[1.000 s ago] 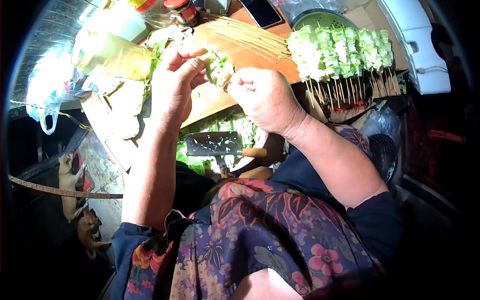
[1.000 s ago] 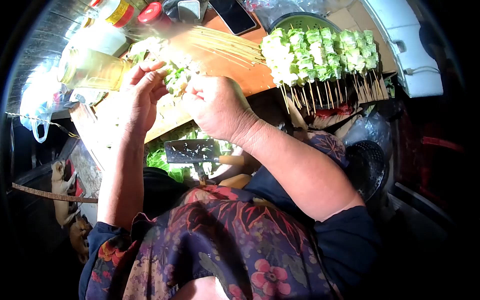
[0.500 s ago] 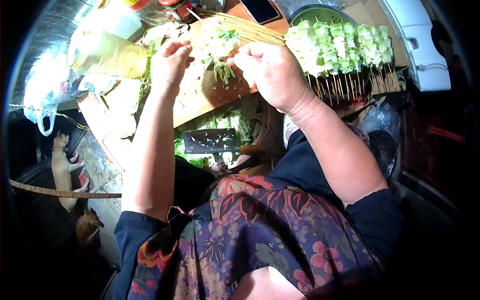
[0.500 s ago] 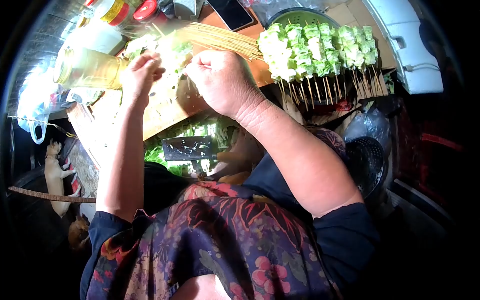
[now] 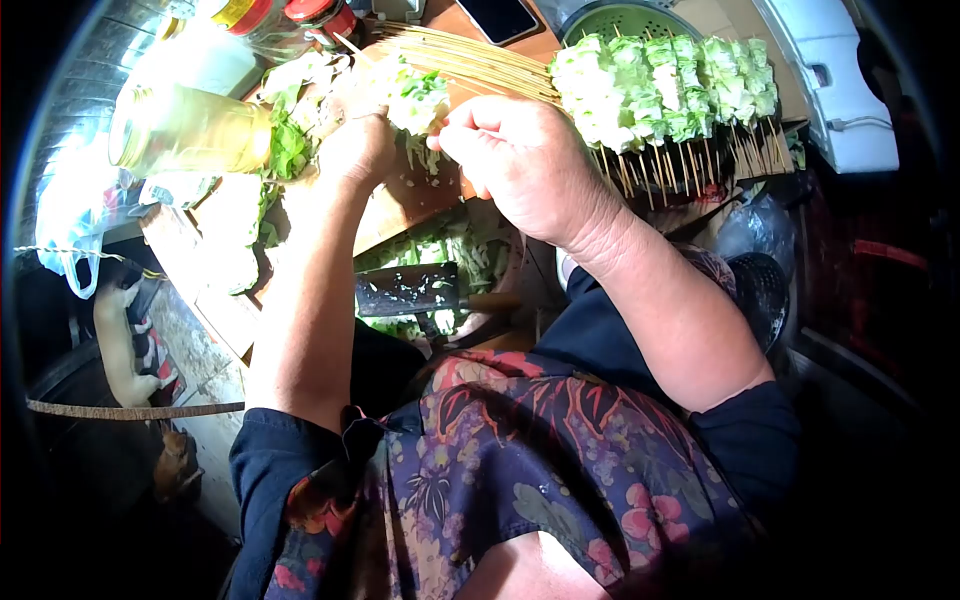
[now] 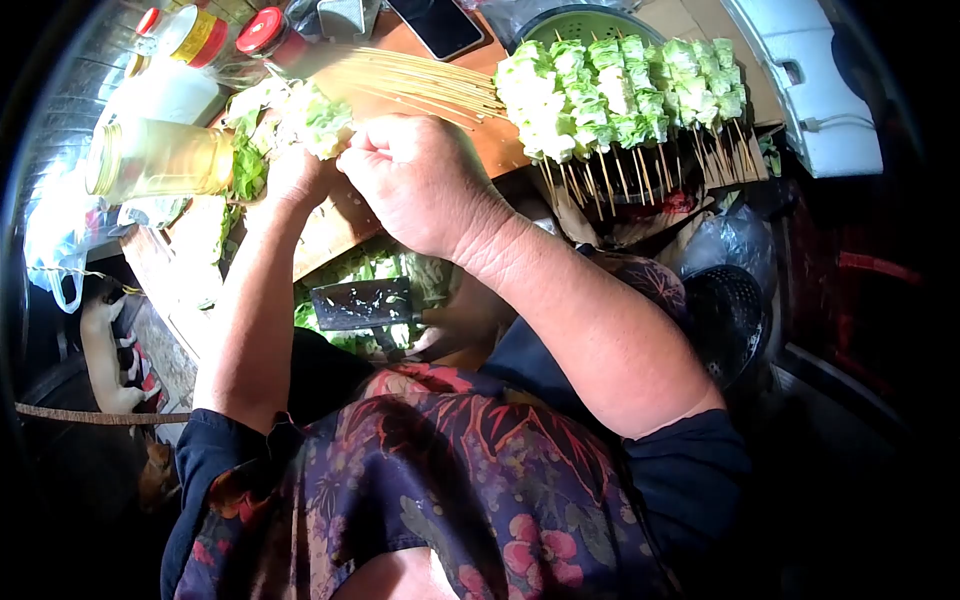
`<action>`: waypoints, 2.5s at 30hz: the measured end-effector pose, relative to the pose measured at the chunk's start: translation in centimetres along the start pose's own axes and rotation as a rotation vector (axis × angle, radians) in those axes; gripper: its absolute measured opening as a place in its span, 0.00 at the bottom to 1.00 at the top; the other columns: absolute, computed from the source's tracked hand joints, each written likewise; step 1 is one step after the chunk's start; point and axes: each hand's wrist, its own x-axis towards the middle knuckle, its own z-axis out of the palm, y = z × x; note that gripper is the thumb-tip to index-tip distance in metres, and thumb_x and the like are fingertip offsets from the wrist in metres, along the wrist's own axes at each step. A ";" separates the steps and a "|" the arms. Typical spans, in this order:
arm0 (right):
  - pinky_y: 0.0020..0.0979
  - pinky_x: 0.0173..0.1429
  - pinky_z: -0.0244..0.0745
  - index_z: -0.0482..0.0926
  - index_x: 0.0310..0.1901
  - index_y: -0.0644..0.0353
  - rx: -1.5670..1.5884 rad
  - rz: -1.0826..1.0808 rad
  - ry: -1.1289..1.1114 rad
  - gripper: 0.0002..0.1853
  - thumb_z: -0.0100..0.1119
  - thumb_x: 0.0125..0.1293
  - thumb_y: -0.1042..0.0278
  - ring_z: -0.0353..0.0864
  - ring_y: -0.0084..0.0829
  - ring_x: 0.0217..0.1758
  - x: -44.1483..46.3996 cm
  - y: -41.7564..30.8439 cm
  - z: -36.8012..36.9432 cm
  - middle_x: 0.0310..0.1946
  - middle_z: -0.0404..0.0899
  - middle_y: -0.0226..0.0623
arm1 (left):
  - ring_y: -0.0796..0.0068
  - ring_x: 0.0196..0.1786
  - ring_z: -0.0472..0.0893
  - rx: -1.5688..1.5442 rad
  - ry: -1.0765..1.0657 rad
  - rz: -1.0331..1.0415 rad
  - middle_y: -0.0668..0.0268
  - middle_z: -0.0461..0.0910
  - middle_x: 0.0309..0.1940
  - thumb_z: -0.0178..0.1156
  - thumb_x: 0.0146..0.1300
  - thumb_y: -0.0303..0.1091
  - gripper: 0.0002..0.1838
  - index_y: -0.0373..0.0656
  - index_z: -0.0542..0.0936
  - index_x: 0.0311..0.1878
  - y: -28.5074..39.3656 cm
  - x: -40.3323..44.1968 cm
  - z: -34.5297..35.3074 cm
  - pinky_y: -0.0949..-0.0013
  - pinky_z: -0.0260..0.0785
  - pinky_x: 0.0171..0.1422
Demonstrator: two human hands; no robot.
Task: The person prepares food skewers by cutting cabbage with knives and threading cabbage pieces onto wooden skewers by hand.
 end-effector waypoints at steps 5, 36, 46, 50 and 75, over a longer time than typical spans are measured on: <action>0.31 0.36 0.74 0.79 0.28 0.65 -0.020 -0.003 -0.013 0.10 0.57 0.62 0.67 0.78 0.28 0.26 0.0 0.1 0.1 0.21 0.79 0.39 | 0.65 0.48 0.79 -0.035 -0.097 0.186 0.58 0.81 0.46 0.63 0.57 0.35 0.18 0.44 0.78 0.51 -2.0 1.6 0.4 0.64 0.72 0.52; 0.19 0.27 0.62 0.78 0.36 0.64 0.004 0.077 -0.226 0.08 0.54 0.68 0.68 0.66 0.12 0.21 -1.2 -0.7 1.6 0.18 0.69 0.20 | 0.69 0.44 0.83 -1.753 0.445 -0.111 0.62 0.82 0.42 0.60 0.63 0.23 0.13 0.38 0.77 0.51 -1.0 -4.0 -8.3 0.69 0.78 0.48; 0.17 0.25 0.58 0.76 0.33 0.63 0.165 0.033 -0.167 0.08 0.53 0.70 0.70 0.63 0.10 0.20 -1.7 0.1 1.6 0.18 0.67 0.18 | 0.70 0.40 0.83 -1.735 0.217 0.007 0.60 0.82 0.40 0.59 0.64 0.33 0.15 0.37 0.76 0.52 0.3 -5.2 -9.8 0.64 0.77 0.49; 0.17 0.25 0.58 0.77 0.32 0.62 0.150 0.013 -0.094 0.09 0.53 0.70 0.69 0.62 0.09 0.20 -1.7 0.3 1.7 0.18 0.67 0.18 | 0.74 0.42 0.81 -1.749 0.134 -0.030 0.64 0.81 0.40 0.58 0.64 0.24 0.10 0.37 0.79 0.48 3.0 -6.7 -9.5 0.67 0.78 0.50; 0.15 0.25 0.59 0.81 0.40 0.64 0.225 0.068 -0.042 0.11 0.52 0.71 0.66 0.63 0.10 0.20 -0.7 0.2 0.2 0.17 0.68 0.20 | 0.48 0.65 0.67 -0.342 0.543 0.183 0.49 0.68 0.63 0.60 0.60 0.45 0.30 0.42 0.69 0.63 -1.1 -3.3 5.8 0.54 0.57 0.70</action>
